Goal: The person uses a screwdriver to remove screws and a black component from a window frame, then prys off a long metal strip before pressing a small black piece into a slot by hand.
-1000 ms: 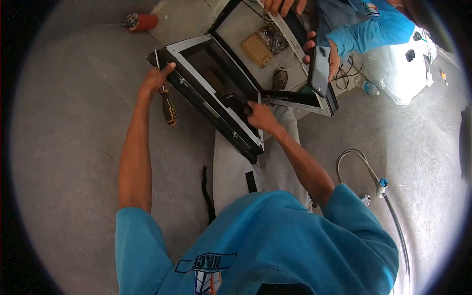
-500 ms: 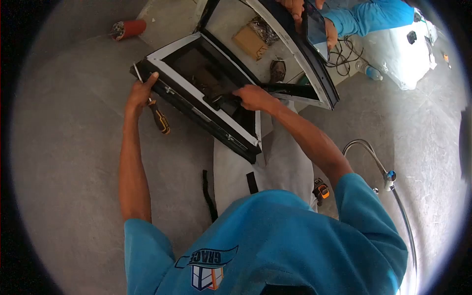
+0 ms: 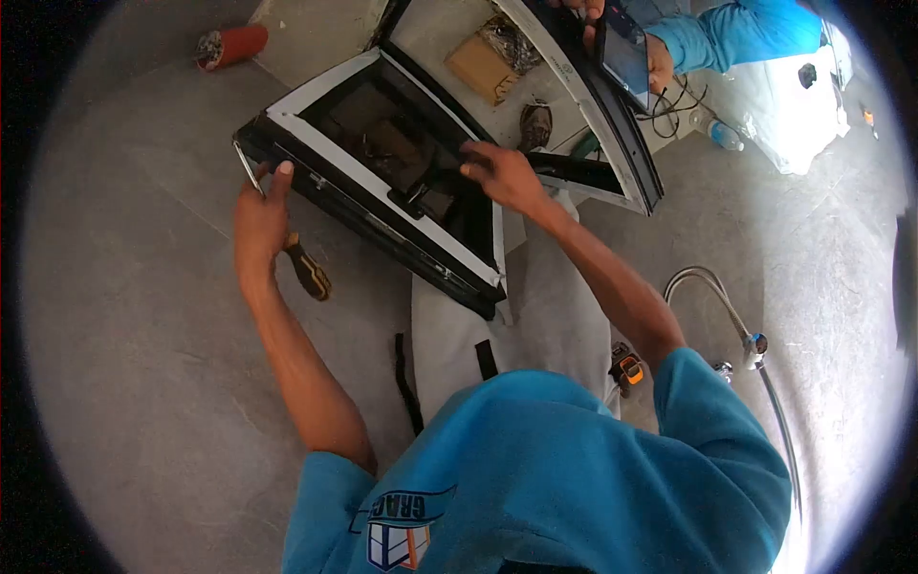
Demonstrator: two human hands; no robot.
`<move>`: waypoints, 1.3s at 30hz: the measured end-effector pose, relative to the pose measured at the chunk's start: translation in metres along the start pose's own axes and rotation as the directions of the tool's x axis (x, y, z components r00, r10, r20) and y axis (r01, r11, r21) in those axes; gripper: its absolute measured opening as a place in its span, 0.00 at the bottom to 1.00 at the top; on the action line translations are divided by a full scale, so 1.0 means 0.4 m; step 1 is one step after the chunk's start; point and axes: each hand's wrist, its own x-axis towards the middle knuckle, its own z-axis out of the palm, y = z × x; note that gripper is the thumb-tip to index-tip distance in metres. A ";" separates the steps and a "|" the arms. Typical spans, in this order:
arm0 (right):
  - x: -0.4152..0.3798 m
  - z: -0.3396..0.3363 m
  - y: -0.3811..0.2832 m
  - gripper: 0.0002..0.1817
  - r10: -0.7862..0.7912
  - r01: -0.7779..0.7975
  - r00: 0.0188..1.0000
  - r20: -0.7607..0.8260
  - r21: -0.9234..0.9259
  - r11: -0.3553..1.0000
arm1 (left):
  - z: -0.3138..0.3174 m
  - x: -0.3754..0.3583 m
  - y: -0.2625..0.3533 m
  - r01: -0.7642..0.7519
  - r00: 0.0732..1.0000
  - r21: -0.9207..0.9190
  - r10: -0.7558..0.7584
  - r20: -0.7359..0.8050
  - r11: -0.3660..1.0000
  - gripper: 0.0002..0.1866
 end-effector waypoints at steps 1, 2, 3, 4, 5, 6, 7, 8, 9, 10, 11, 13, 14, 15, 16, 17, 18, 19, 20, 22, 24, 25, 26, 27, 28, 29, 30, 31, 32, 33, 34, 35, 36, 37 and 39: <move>-0.044 -0.006 -0.022 0.23 -0.056 0.045 0.997 0.044 0.220 0.974 | -0.036 -0.054 0.074 0.037 0.997 -0.091 -0.031 0.067 0.995 0.27; -0.091 -0.006 -0.053 0.25 -0.116 0.070 0.990 0.079 0.437 0.897 | -0.052 -0.098 0.131 0.082 0.989 -0.174 -0.058 0.135 0.981 0.26; -0.140 -0.007 -0.101 0.25 -0.122 0.069 0.988 0.094 0.436 0.897 | -0.046 -0.123 0.160 0.144 0.970 -0.322 -0.070 0.231 0.936 0.25; -0.184 -0.013 -0.154 0.26 -0.182 0.088 0.979 0.092 0.616 0.783 | -0.035 -0.145 0.188 0.209 0.946 -0.458 -0.061 0.317 0.864 0.25; -0.204 -0.014 -0.182 0.27 -0.238 0.096 0.968 0.074 0.769 0.632 | -0.002 -0.167 0.222 0.259 0.934 -0.565 -0.055 0.352 0.784 0.25; -0.201 -0.015 -0.185 0.27 -0.247 0.102 0.966 0.075 0.767 0.634 | 0.042 -0.178 0.252 0.303 0.922 -0.659 -0.037 0.385 0.688 0.25; -0.200 -0.020 -0.183 0.28 -0.193 0.027 0.970 0.146 0.726 0.687 | 0.104 -0.183 0.251 0.355 0.918 -0.732 -0.069 0.391 0.581 0.25; -0.197 -0.028 -0.175 0.31 -0.132 -0.048 0.968 0.212 0.677 0.734 | 0.173 -0.186 0.241 0.399 0.911 -0.792 -0.097 0.401 0.462 0.26; -0.186 -0.041 -0.146 0.29 -0.134 0.003 0.978 0.161 0.630 0.777 | 0.222 -0.192 0.237 0.423 0.906 -0.822 -0.161 0.391 0.382 0.26; -0.171 -0.055 -0.102 0.28 -0.133 0.083 0.988 0.083 0.438 0.895 | 0.258 -0.198 0.234 0.440 0.894 -0.846 -0.232 0.383 0.303 0.26; -0.157 -0.066 -0.062 0.27 -0.153 0.147 0.988 0.010 0.224 0.963 | 0.288 -0.206 0.240 0.439 0.894 -0.839 -0.245 0.374 0.320 0.26; -0.135 -0.140 -0.077 0.25 -0.167 0.146 0.984 -0.057 -0.277 0.950 | 0.333 -0.236 0.242 0.472 0.875 -0.855 -0.226 0.427 0.214 0.24; -0.119 -0.149 -0.070 0.25 -0.172 0.155 0.984 -0.042 -0.263 0.952 | 0.350 -0.252 0.242 0.504 0.857 -0.859 -0.175 0.485 0.088 0.22; -0.100 -0.159 -0.059 0.23 -0.170 0.146 0.984 -0.044 -0.329 0.933 | 0.365 -0.258 0.244 0.512 0.853 -0.854 -0.174 0.492 0.095 0.19; -0.080 -0.168 -0.050 0.22 -0.167 0.133 0.985 -0.051 -0.398 0.908 | 0.380 -0.255 0.230 0.512 0.852 -0.854 -0.181 0.491 0.096 0.19; -0.064 -0.178 -0.041 0.22 -0.161 0.130 0.986 -0.048 -0.396 0.909 | 0.397 -0.253 0.220 0.531 0.842 -0.846 -0.131 0.524 0.033 0.18; -0.049 -0.189 -0.031 0.21 -0.249 0.205 0.968 -0.030 -0.477 0.855 | 0.397 -0.251 0.222 0.552 0.830 -0.833 -0.074 0.553 -0.029 0.17; -0.036 -0.199 -0.023 0.21 -0.333 0.275 0.943 -0.005 -0.554 0.786 | 0.390 -0.250 0.217 0.600 0.800 -0.796 -0.092 0.593 0.084 0.21; -0.029 -0.206 -0.018 0.21 -0.326 0.268 0.946 -0.007 -0.553 0.789 | 0.388 -0.256 0.219 0.606 0.795 -0.791 -0.089 0.599 0.086 0.21; -0.022 -0.215 -0.015 0.21 -0.348 0.297 0.937 0.029 -0.592 0.749 | 0.382 -0.263 0.222 0.648 0.759 -0.762 -0.095 0.644 0.018 0.20; -0.027 -0.202 -0.014 0.20 -0.366 0.308 0.930 0.021 -0.587 0.749 | 0.391 -0.264 0.229 0.653 0.743 -0.751 -0.110 0.660 -0.098 0.20; -0.029 -0.198 -0.013 0.20 -0.378 0.316 0.926 0.016 -0.583 0.748 | 0.397 -0.262 0.231 0.651 0.721 -0.727 -0.121 0.682 -0.216 0.19; -0.031 -0.197 -0.010 0.20 -0.376 0.313 0.927 0.016 -0.584 0.749 | 0.404 -0.261 0.228 0.654 0.719 -0.725 -0.121 0.684 -0.216 0.19; -0.035 -0.198 -0.012 0.20 -0.395 0.325 0.919 0.006 -0.578 0.748 | 0.406 -0.260 0.228 0.638 0.733 -0.743 -0.138 0.666 -0.203 0.20; -0.038 -0.196 -0.012 0.20 -0.414 0.340 0.910 0.001 -0.573 0.746 | 0.409 -0.262 0.228 0.621 0.745 -0.760 -0.157 0.648 -0.191 0.21; -0.039 -0.195 -0.006 0.20 -0.413 0.342 0.911 0.008 -0.573 0.745 | 0.412 -0.265 0.227 0.622 0.743 -0.758 -0.161 0.650 -0.196 0.21; -0.036 -0.195 -0.004 0.21 -0.448 0.369 0.894 0.012 -0.588 0.720 | 0.414 -0.267 0.225 0.614 0.746 -0.762 -0.163 0.645 -0.204 0.21; -0.033 -0.191 -0.006 0.22 -0.485 0.395 0.875 0.015 -0.601 0.695 | 0.413 -0.268 0.223 0.605 0.752 -0.768 -0.166 0.638 -0.210 0.21; -0.029 -0.189 -0.009 0.22 -0.491 0.402 0.871 0.018 -0.600 0.692 | 0.411 -0.266 0.221 0.599 0.755 -0.772 -0.170 0.633 -0.212 0.21; -0.033 -0.190 -0.025 0.22 -0.502 0.396 0.865 0.015 -0.634 0.664 | 0.406 -0.267 0.222 0.587 0.761 -0.774 -0.165 0.628 -0.238 0.21; -0.038 -0.192 -0.037 0.21 -0.508 0.386 0.861 0.012 -0.667 0.638 | 0.401 -0.271 0.223 0.579 0.762 -0.771 -0.160 0.627 -0.264 0.21; -0.036 -0.197 -0.046 0.21 -0.507 0.385 0.862 0.012 -0.666 0.638 | 0.397 -0.270 0.225 0.580 0.762 -0.771 -0.161 0.628 -0.264 0.21; -0.031 -0.206 -0.055 0.20 -0.588 0.428 0.809 -0.017 -0.669 0.608 | 0.392 -0.266 0.229 0.567 0.762 -0.761 -0.150 0.630 -0.315 0.21; -0.029 -0.214 -0.062 0.19 -0.661 0.468 0.749 -0.043 -0.671 0.575 | 0.388 -0.266 0.231 0.555 0.760 -0.747 -0.142 0.634 -0.367 0.21; -0.019 -0.237 -0.070 0.17 -0.631 0.507 0.776 -0.007 -0.589 0.630 | 0.385 -0.268 0.227 0.545 0.766 -0.740 -0.126 0.631 -0.394 0.21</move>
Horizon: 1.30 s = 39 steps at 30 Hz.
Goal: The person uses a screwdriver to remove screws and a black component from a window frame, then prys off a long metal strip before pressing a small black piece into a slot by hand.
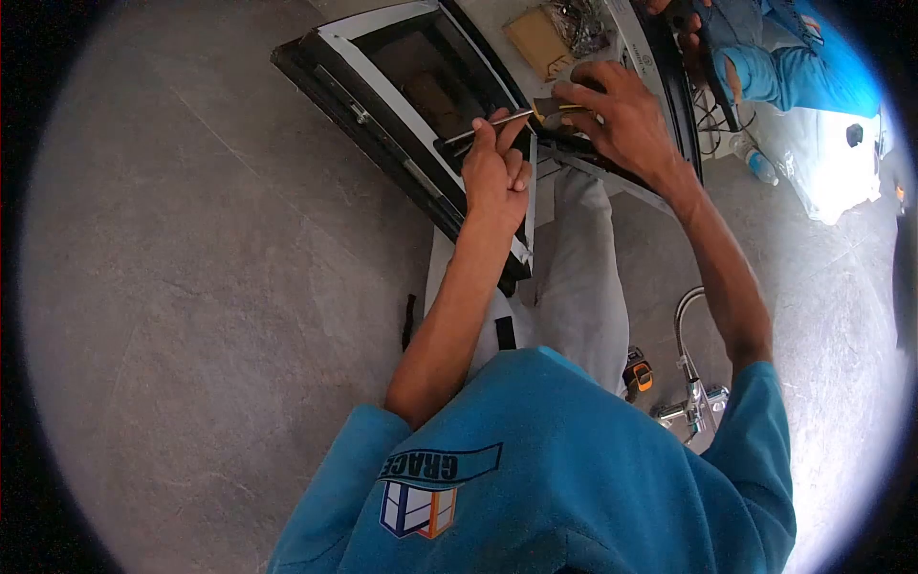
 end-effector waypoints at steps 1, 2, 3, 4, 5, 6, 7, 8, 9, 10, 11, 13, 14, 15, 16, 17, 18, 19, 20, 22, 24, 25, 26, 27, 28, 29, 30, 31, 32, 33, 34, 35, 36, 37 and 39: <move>0.014 -0.011 0.010 0.16 0.005 -0.009 0.999 0.047 0.102 0.995 | 0.000 0.004 0.003 -0.003 1.000 -0.028 0.004 0.024 1.000 0.21; 0.031 -0.020 0.020 0.16 0.006 -0.010 0.999 0.047 0.099 0.995 | -0.001 0.007 0.004 -0.002 1.000 -0.029 0.003 0.027 1.000 0.21; 0.052 -0.029 0.024 0.16 0.034 -0.053 0.990 0.136 0.140 0.989 | -0.002 0.007 0.005 -0.004 0.999 -0.026 0.005 0.045 1.000 0.20; 0.066 -0.032 0.025 0.15 0.058 -0.099 0.972 0.226 0.178 0.979 | -0.004 0.005 0.003 -0.007 0.998 -0.024 0.008 0.060 1.000 0.20; 0.075 -0.030 0.024 0.15 0.055 -0.099 0.971 0.231 0.181 0.978 | -0.005 0.004 0.000 -0.006 0.998 -0.027 0.007 0.055 1.000 0.20; 0.083 -0.027 0.021 0.15 -0.006 -0.015 0.988 0.155 0.133 0.991 | -0.001 0.003 0.000 -0.019 0.999 -0.039 0.020 0.027 0.999 0.19; 0.089 -0.025 0.020 0.15 -0.070 0.064 0.995 0.075 0.076 0.995 | 0.004 0.005 0.003 -0.034 0.999 -0.047 0.034 0.003 0.998 0.19; 0.085 -0.024 0.022 0.15 -0.069 0.064 0.995 0.070 0.079 0.995 | 0.007 0.008 0.005 -0.037 0.999 -0.042 0.038 0.004 0.998 0.19; 0.076 -0.020 0.026 0.15 -0.193 0.195 0.980 0.055 -0.031 0.980 | 0.006 0.013 0.005 -0.028 1.000 -0.040 0.028 0.002 0.999 0.19; 0.069 -0.012 0.026 0.16 -0.314 0.319 0.948 0.056 -0.139 0.938 | 0.001 0.015 0.005 -0.018 1.000 -0.039 0.018 -0.005 0.999 0.19; 0.066 0.005 0.027 0.16 -0.319 0.323 0.946 0.054 -0.130 0.937 | -0.004 0.014 0.000 -0.024 1.000 -0.039 0.023 -0.014 0.999 0.19; 0.074 0.021 0.026 0.17 -0.229 0.285 0.946 0.228 -0.260 0.923 | -0.004 0.014 -0.010 -0.065 0.998 0.012 0.065 0.019 0.998 0.19; 0.081 0.024 0.034 0.17 -0.226 0.284 0.947 0.228 -0.264 0.922 | -0.003 0.016 -0.014 -0.074 0.997 0.008 0.074 -0.001 0.997 0.19; 0.106 0.009 0.021 0.18 -0.091 0.199 0.913 0.398 -0.238 0.951 | -0.003 0.021 -0.016 -0.073 0.997 0.006 0.073 -0.004 0.997 0.19; 0.119 -0.001 0.010 0.19 0.037 0.107 0.829 0.558 -0.223 0.969 | -0.006 0.023 -0.018 -0.075 0.997 -0.001 0.075 0.002 0.997 0.19; 0.124 -0.003 0.013 0.19 0.033 0.109 0.827 0.562 -0.217 0.970 | -0.009 0.024 -0.017 -0.079 0.997 -0.006 0.079 0.010 0.997 0.19; 0.135 -0.003 0.023 0.20 -0.021 0.112 0.790 0.612 -0.112 0.987 | -0.011 0.022 -0.011 -0.079 0.997 -0.004 0.079 0.009 0.997 0.19; 0.143 -0.006 0.031 0.20 -0.073 0.106 0.754 0.653 -0.011 0.994 | -0.010 0.020 -0.005 -0.069 0.998 0.020 0.069 0.003 0.997 0.19; 0.150 -0.007 0.036 0.20 -0.067 0.102 0.755 0.652 -0.016 0.995 | -0.007 0.017 -0.003 -0.059 0.998 0.042 0.060 -0.003 0.997 0.19; 0.171 -0.009 0.038 0.22 -0.045 0.039 0.723 0.690 0.025 0.999 | -0.005 0.019 -0.003 -0.060 0.998 0.030 0.060 0.012 0.998 0.20; 0.144 -0.001 0.039 0.23 -0.087 0.137 0.861 0.501 -0.065 0.988 | -0.004 0.021 -0.003 -0.073 0.997 0.014 0.073 -0.008 0.997 0.19; 0.124 0.006 0.041 0.23 -0.151 0.207 0.943 0.295 -0.166 0.964 | -0.004 0.021 -0.004 -0.075 0.997 0.017 0.075 -0.018 0.997 0.19; 0.113 0.007 0.053 0.23 -0.155 0.209 0.943 0.295 -0.160 0.965 | 0.000 0.026 -0.003 -0.088 0.996 -0.019 0.088 -0.006 0.996 0.19; 0.103 0.005 0.067 0.22 -0.307 0.338 0.939 0.157 -0.238 0.911 | 0.002 0.032 -0.001 -0.099 0.995 -0.057 0.100 0.006 0.993 0.19; 0.093 0.002 0.079 0.21 -0.459 0.441 0.888 0.029 -0.332 0.834 | 0.002 0.034 -0.003 -0.092 0.996 -0.046 0.092 -0.012 0.995 0.19; 0.084 0.010 0.087 0.21 -0.459 0.444 0.888 0.036 -0.330 0.833 | 0.000 0.032 -0.006 -0.088 0.996 -0.051 0.088 -0.015 0.995 0.19; 0.079 0.018 0.086 0.19 -0.410 0.427 0.904 0.124 -0.329 0.842 | -0.004 0.030 -0.012 -0.087 0.996 -0.036 0.087 -0.014 0.996 0.20; 0.078 0.024 0.089 0.18 -0.356 0.407 0.912 0.206 -0.333 0.850 | -0.005 0.033 -0.014 -0.089 0.996 -0.019 0.089 -0.007 0.996 0.20; 0.077 0.029 0.094 0.18 -0.354 0.405 0.912 0.205 -0.332 0.852 | -0.008 0.036 -0.015 -0.088 0.996 -0.017 0.088 -0.008 0.996 0.20; 0.090 0.016 0.078 0.18 -0.255 0.344 0.921 0.293 -0.309 0.887 | -0.008 0.034 -0.014 -0.098 0.995 -0.012 0.098 -0.006 0.995 0.20; 0.105 0.006 0.065 0.18 -0.158 0.280 0.912 0.380 -0.292 0.914 | -0.010 0.033 -0.015 -0.110 0.994 -0.009 0.110 -0.004 0.994 0.21; 0.116 0.002 0.059 0.18 -0.158 0.279 0.911 0.381 -0.287 0.916 | -0.013 0.030 -0.015 -0.109 0.994 -0.006 0.109 -0.009 0.994 0.21; 0.129 -0.003 0.060 0.17 -0.125 0.248 0.875 0.467 -0.210 0.946 | -0.014 0.029 -0.012 -0.108 0.994 0.002 0.108 -0.007 0.994 0.21; 0.143 -0.011 0.062 0.16 -0.095 0.205 0.830 0.549 -0.142 0.968 | -0.010 0.030 -0.009 -0.105 0.994 0.008 0.105 0.001 0.994 0.21; 0.181 -0.028 0.062 0.19 -0.034 0.106 0.752 0.658 -0.069 0.992 | -0.007 0.026 -0.006 -0.080 0.997 0.010 0.080 0.014 0.997 0.20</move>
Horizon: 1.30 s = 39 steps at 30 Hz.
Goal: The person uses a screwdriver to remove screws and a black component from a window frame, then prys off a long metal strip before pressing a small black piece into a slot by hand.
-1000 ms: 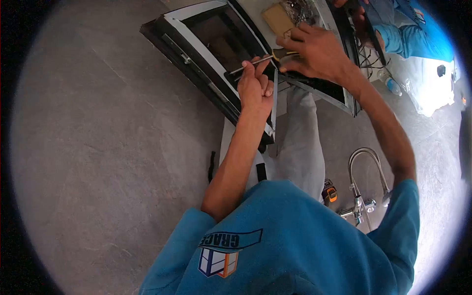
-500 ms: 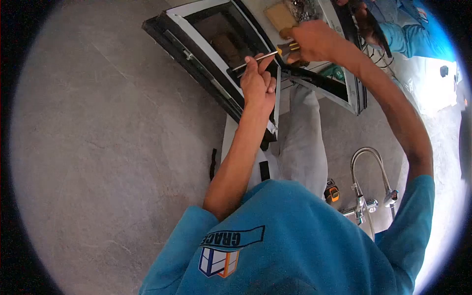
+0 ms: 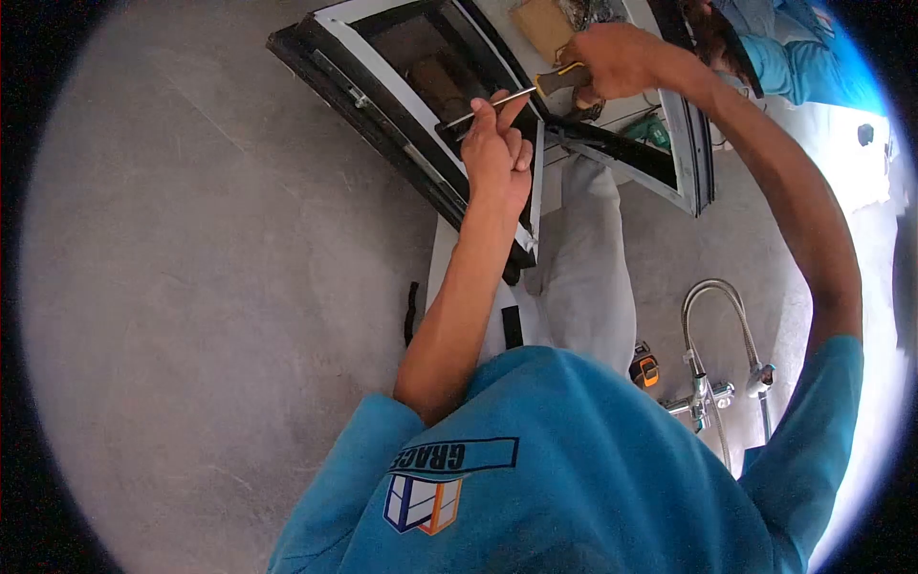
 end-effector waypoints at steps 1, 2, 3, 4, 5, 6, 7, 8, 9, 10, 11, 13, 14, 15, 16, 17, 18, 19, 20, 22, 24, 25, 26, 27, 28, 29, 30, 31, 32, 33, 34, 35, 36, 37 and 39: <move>0.010 -0.013 0.001 0.22 0.017 -0.035 0.989 0.144 0.122 0.992 | 0.001 0.001 -0.001 -0.012 1.000 -0.007 0.012 -0.013 1.000 0.21; 0.020 -0.019 0.001 0.22 0.018 -0.035 0.989 0.144 0.118 0.992 | 0.000 0.002 -0.001 -0.025 0.999 -0.013 0.025 -0.030 1.000 0.22; 0.028 -0.019 0.003 0.23 0.023 -0.044 0.986 0.166 0.121 0.992 | -0.001 0.007 0.000 -0.032 0.999 -0.004 0.032 -0.021 0.999 0.22; 0.030 -0.019 0.004 0.24 0.029 -0.053 0.982 0.187 0.123 0.991 | 0.000 0.014 -0.002 -0.030 0.999 -0.005 0.030 -0.020 1.000 0.22; 0.022 -0.007 0.003 0.24 0.029 -0.053 0.982 0.189 0.122 0.991 | -0.001 0.020 -0.003 -0.032 0.999 -0.016 0.031 -0.023 0.999 0.22; 0.005 0.023 0.005 0.25 -0.084 0.067 0.975 -0.203 -0.089 0.994 | -0.003 0.019 -0.003 -0.033 0.999 -0.029 0.032 -0.031 0.999 0.21; -0.009 0.046 0.009 0.27 -0.266 0.098 0.806 -0.529 -0.324 0.941 | -0.001 0.014 0.000 -0.034 0.999 -0.034 0.033 -0.037 0.999 0.21; -0.016 0.062 0.021 0.27 -0.271 0.103 0.807 -0.525 -0.327 0.939 | 0.004 0.013 0.002 -0.034 0.999 -0.020 0.034 -0.035 0.999 0.20; -0.024 0.067 0.026 0.28 -0.326 0.108 0.808 -0.491 -0.421 0.900 | 0.006 0.013 0.001 -0.034 0.999 -0.005 0.034 -0.032 0.999 0.19; -0.026 0.075 0.027 0.29 -0.378 0.116 0.809 -0.451 -0.508 0.854 | 0.005 0.009 -0.002 -0.033 0.999 -0.010 0.032 -0.039 0.999 0.19; -0.021 0.085 0.026 0.29 -0.380 0.121 0.809 -0.449 -0.505 0.855 | 0.005 0.005 -0.003 -0.025 0.998 0.012 0.026 -0.049 1.000 0.20; -0.014 0.078 -0.004 0.25 -0.094 -0.039 0.937 -0.337 -0.367 0.929 | -0.001 0.007 -0.002 -0.018 0.998 0.037 0.021 -0.058 0.999 0.20; -0.010 0.065 -0.007 0.25 -0.096 -0.037 0.936 -0.338 -0.368 0.929 | -0.001 0.011 -0.001 -0.029 0.999 0.051 0.031 -0.043 0.998 0.20; -0.008 0.041 -0.014 0.24 -0.049 -0.031 0.965 -0.257 -0.295 0.955 | -0.004 0.012 -0.001 -0.038 0.999 0.064 0.040 -0.030 0.997 0.20; -0.012 0.029 -0.018 0.23 -0.002 -0.035 0.986 -0.169 -0.219 0.975 | -0.009 0.008 -0.002 -0.035 0.999 0.066 0.037 -0.032 0.997 0.20; -0.005 0.031 -0.007 0.23 0.001 -0.039 0.986 -0.168 -0.221 0.975 | -0.011 0.007 -0.002 -0.033 0.999 0.043 0.035 -0.031 0.999 0.20; 0.012 0.019 0.002 0.22 -0.002 -0.015 0.995 -0.100 -0.172 0.985 | -0.006 0.007 0.000 -0.035 0.999 0.018 0.036 -0.027 0.999 0.21; 0.022 0.012 0.007 0.21 -0.010 0.006 0.999 -0.031 -0.121 0.993 | -0.004 0.007 0.002 -0.036 0.999 0.015 0.037 -0.023 0.999 0.21; 0.034 0.007 0.011 0.21 -0.011 0.007 0.999 -0.031 -0.123 0.992 | -0.003 0.006 0.003 -0.034 0.999 0.034 0.035 -0.028 0.999 0.20; 0.055 -0.062 -0.031 0.20 0.265 -0.342 0.824 0.500 0.067 0.937 | -0.004 0.008 0.004 -0.030 0.999 0.057 0.031 -0.033 0.998 0.20; 0.067 -0.076 -0.018 0.20 0.215 -0.359 0.785 0.581 0.144 0.922 | -0.004 0.010 0.004 -0.022 0.999 0.015 0.023 -0.030 1.000 0.20; 0.074 -0.083 -0.014 0.19 0.160 -0.382 0.744 0.649 0.216 0.899 | -0.001 0.013 0.005 -0.024 0.999 0.014 0.025 -0.029 1.000 0.20; 0.066 -0.080 -0.012 0.19 0.159 -0.381 0.743 0.650 0.215 0.899 | 0.001 0.014 0.004 -0.024 0.999 0.004 0.024 -0.039 1.000 0.20; 0.045 -0.076 -0.017 0.15 0.167 -0.244 0.899 0.404 0.146 0.959 | 0.003 0.013 0.004 -0.025 0.998 -0.010 0.024 -0.054 1.000 0.21; 0.027 -0.068 -0.017 0.11 0.117 -0.123 0.984 0.132 0.037 0.992 | 0.000 0.014 0.001 -0.026 0.998 -0.018 0.025 -0.064 1.000 0.21; 0.014 -0.041 -0.012 0.11 0.109 -0.115 0.984 0.143 0.035 0.993 | -0.002 0.017 -0.002 -0.049 0.998 -0.042 0.046 -0.052 0.998 0.20; 0.000 0.003 -0.003 0.15 -0.143 0.090 0.955 -0.261 -0.204 0.975 | 0.000 0.020 -0.004 -0.069 0.997 -0.065 0.067 -0.034 0.995 0.20; -0.011 0.036 0.004 0.20 -0.446 0.169 0.714 -0.539 -0.486 0.857 | 0.004 0.014 -0.004 -0.069 0.997 -0.056 0.066 -0.050 0.996 0.20; -0.015 0.066 0.014 0.20 -0.447 0.174 0.717 -0.534 -0.484 0.857 | 0.001 0.013 -0.007 -0.065 0.997 -0.060 0.062 -0.056 0.996 0.20; -0.015 0.082 0.011 0.20 -0.359 0.100 0.804 -0.474 -0.488 0.867 | -0.004 0.012 -0.009 -0.056 0.997 -0.041 0.054 -0.049 0.998 0.20; -0.010 0.093 0.012 0.21 -0.263 0.025 0.873 -0.412 -0.499 0.866 | -0.009 0.013 -0.009 -0.050 0.998 -0.022 0.049 -0.039 0.999 0.20; -0.007 0.097 0.017 0.21 -0.265 0.027 0.871 -0.413 -0.499 0.866 | -0.012 0.014 -0.006 -0.053 0.998 -0.021 0.052 -0.041 0.998 0.20; -0.005 0.078 0.009 0.20 -0.206 0.024 0.903 -0.377 -0.434 0.900 | -0.012 0.015 -0.001 -0.045 0.998 0.007 0.045 -0.038 0.999 0.20; 0.000 0.059 0.001 0.19 -0.150 0.016 0.930 -0.337 -0.367 0.930 | -0.012 0.014 0.003 -0.037 0.999 0.037 0.039 -0.036 0.999 0.20; 0.008 0.021 -0.017 0.18 -0.079 0.006 0.972 -0.220 -0.314 0.949 | -0.015 0.011 0.006 -0.038 0.999 0.030 0.038 -0.026 0.999 0.20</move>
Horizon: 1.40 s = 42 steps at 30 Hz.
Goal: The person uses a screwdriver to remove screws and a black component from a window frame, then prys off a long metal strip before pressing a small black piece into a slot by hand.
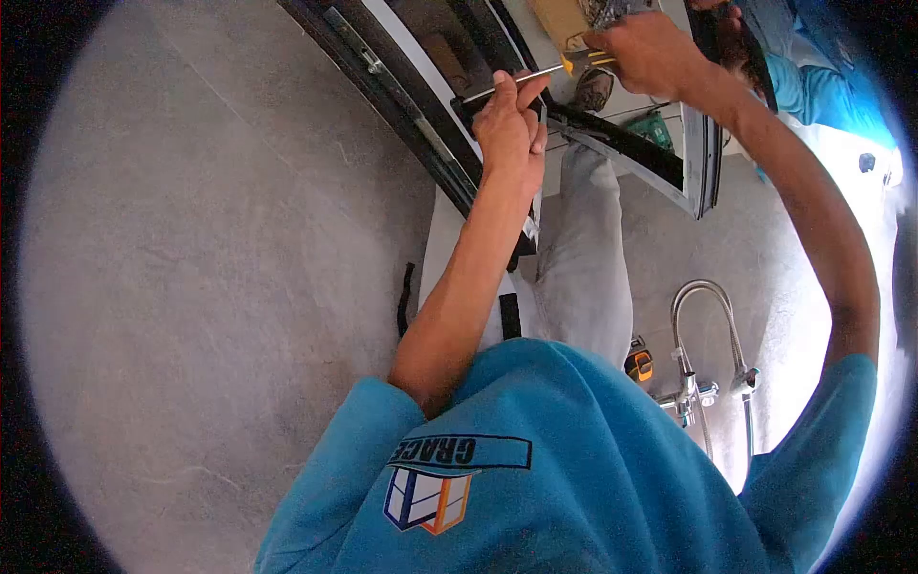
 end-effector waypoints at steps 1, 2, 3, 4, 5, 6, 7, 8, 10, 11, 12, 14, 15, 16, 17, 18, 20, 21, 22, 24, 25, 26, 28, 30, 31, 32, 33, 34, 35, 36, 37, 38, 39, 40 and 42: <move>0.000 -0.013 0.001 0.17 0.030 -0.037 0.989 0.142 0.043 0.998 | 0.001 0.000 -0.002 0.004 1.000 -0.008 -0.003 0.018 1.000 0.20; 0.003 -0.009 0.011 0.17 0.038 -0.043 0.989 0.143 0.034 0.998 | 0.003 0.002 -0.004 0.005 1.000 -0.011 -0.005 0.029 1.000 0.20; 0.015 -0.003 0.020 0.17 0.001 -0.007 0.989 0.148 0.043 0.999 | 0.004 0.002 -0.004 0.002 1.000 -0.014 -0.002 0.019 1.000 0.20; 0.020 0.006 0.025 0.17 -0.039 0.031 0.987 0.154 0.056 0.998 | 0.003 0.001 -0.005 0.000 1.000 -0.016 0.000 0.004 1.000 0.20; 0.017 0.019 0.024 0.17 -0.037 0.029 0.987 0.157 0.057 0.998 | 0.000 0.001 -0.006 0.004 1.000 -0.016 -0.003 0.005 1.000 0.20; 0.015 0.021 0.011 0.17 0.019 -0.028 0.988 0.156 0.054 0.998 | -0.003 -0.001 -0.006 -0.001 0.999 -0.001 0.001 0.034 1.000 0.20; 0.011 0.021 0.002 0.17 0.081 -0.090 0.985 0.152 0.050 0.995 | -0.002 0.001 -0.006 -0.005 0.998 0.018 0.004 0.067 1.000 0.20; 0.003 0.016 0.007 0.17 0.096 -0.105 0.984 0.150 0.051 0.993 | 0.003 0.003 -0.010 0.000 0.997 0.028 -0.002 0.078 1.000 0.20; -0.033 -0.015 0.005 0.10 0.033 -0.031 0.987 -0.154 0.015 0.999 | 0.019 -0.019 -0.016 0.022 0.999 0.056 -0.025 0.047 0.998 0.19; -0.055 -0.022 -0.004 0.10 0.048 -0.044 0.988 -0.147 0.032 0.999 | 0.023 -0.024 -0.021 0.039 0.998 0.071 -0.042 0.042 0.997 0.19; -0.075 -0.032 -0.008 0.09 0.159 -0.144 0.939 -0.306 0.070 0.987 | 0.032 -0.024 -0.026 0.024 0.994 0.073 -0.032 0.108 0.997 0.20; -0.114 -0.014 -0.002 0.11 0.339 -0.311 0.864 -0.372 0.136 0.941 | 0.041 -0.025 -0.036 0.028 0.976 0.072 -0.043 0.215 0.997 0.23; -0.140 0.019 -0.003 0.11 0.347 -0.314 0.862 -0.371 0.147 0.938 | 0.036 -0.028 -0.040 0.030 0.976 0.083 -0.047 0.211 0.996 0.23; -0.166 0.066 -0.015 0.13 0.336 -0.283 0.838 -0.430 0.184 0.941 | 0.028 -0.030 -0.042 0.040 0.964 0.076 -0.058 0.259 0.996 0.22; -0.190 0.103 -0.025 0.17 0.328 -0.252 0.809 -0.488 0.217 0.943 | 0.024 -0.034 -0.043 0.052 0.949 0.070 -0.071 0.308 0.996 0.22; -0.213 0.117 -0.038 0.19 0.357 -0.288 0.869 -0.342 0.238 0.928 | 0.009 -0.038 -0.052 0.056 0.949 0.080 -0.078 0.307 0.995 0.22; -0.226 0.145 -0.052 0.16 0.348 -0.281 0.884 -0.311 0.242 0.929 | -0.017 -0.038 -0.069 0.135 0.940 0.057 -0.146 0.309 0.989 0.20; -0.226 0.156 -0.060 0.14 0.330 -0.266 0.902 -0.278 0.244 0.932 | -0.024 -0.043 -0.073 0.137 0.939 0.061 -0.149 0.310 0.989 0.20; -0.220 0.167 -0.069 0.13 0.314 -0.271 0.915 -0.253 0.190 0.943 | -0.034 -0.048 -0.077 0.154 0.950 0.065 -0.166 0.265 0.986 0.19; -0.203 0.187 -0.089 0.13 0.318 -0.271 0.916 -0.245 0.204 0.941 | -0.058 -0.048 -0.077 0.161 0.961 0.060 -0.171 0.219 0.985 0.17; -0.193 0.193 -0.098 0.13 0.315 -0.267 0.918 -0.243 0.210 0.940 | -0.069 -0.042 -0.075 0.162 0.961 0.063 -0.172 0.215 0.985 0.17; -0.184 0.195 -0.106 0.13 0.314 -0.265 0.917 -0.244 0.213 0.940 | -0.078 -0.036 -0.071 0.146 0.965 0.055 -0.154 0.210 0.988 0.17; -0.166 0.195 -0.116 0.14 0.308 -0.274 0.926 -0.217 0.173 0.946 | -0.091 -0.033 -0.065 0.133 0.970 0.041 -0.139 0.201 0.990 0.16; -0.160 0.191 -0.110 0.14 0.276 -0.238 0.924 -0.266 0.167 0.957 | -0.097 -0.035 -0.061 0.142 0.968 0.017 -0.143 0.207 0.990 0.15; -0.159 0.186 -0.102 0.15 0.245 -0.205 0.918 -0.313 0.155 0.966 | -0.093 -0.034 -0.061 0.153 0.965 -0.007 -0.148 0.217 0.988 0.15; -0.161 0.182 -0.100 0.15 0.244 -0.205 0.918 -0.312 0.152 0.967 | -0.091 -0.036 -0.061 0.155 0.964 -0.009 -0.149 0.219 0.988 0.15; -0.161 0.172 -0.103 0.17 0.244 -0.214 0.933 -0.265 0.138 0.967 | -0.090 -0.040 -0.061 0.163 0.967 -0.019 -0.156 0.201 0.986 0.15; -0.160 0.163 -0.105 0.20 0.244 -0.222 0.945 -0.219 0.121 0.967 | -0.089 -0.040 -0.061 0.170 0.969 -0.030 -0.162 0.185 0.985 0.15; -0.160 0.151 -0.103 0.20 0.242 -0.220 0.946 -0.218 0.120 0.968 | -0.091 -0.039 -0.058 0.170 0.970 -0.034 -0.161 0.183 0.985 0.15; -0.161 0.132 -0.099 0.17 0.216 -0.191 0.969 -0.122 0.186 0.964 | -0.100 -0.040 -0.057 0.173 0.967 -0.016 -0.167 0.191 0.985 0.15; -0.158 0.107 -0.093 0.14 0.181 -0.169 0.983 -0.027 0.252 0.953 | -0.105 -0.043 -0.055 0.176 0.965 0.001 -0.172 0.198 0.984 0.15; -0.140 0.078 -0.078 0.14 0.177 -0.165 0.984 -0.026 0.249 0.954 | -0.106 -0.043 -0.055 0.174 0.965 -0.004 -0.170 0.198 0.985 0.15; -0.108 0.037 -0.063 0.19 0.124 -0.172 0.973 0.196 0.252 0.952 | -0.101 -0.041 -0.053 0.171 0.967 -0.003 -0.167 0.194 0.985 0.15; -0.091 0.013 -0.054 0.25 0.063 -0.182 0.909 0.412 0.256 0.949 | -0.098 -0.044 -0.053 0.172 0.968 -0.002 -0.168 0.187 0.985 0.15; -0.081 0.007 -0.037 0.18 0.080 -0.129 0.968 0.239 0.198 0.972 | -0.088 -0.032 -0.052 0.157 0.974 -0.044 -0.147 0.174 0.987 0.15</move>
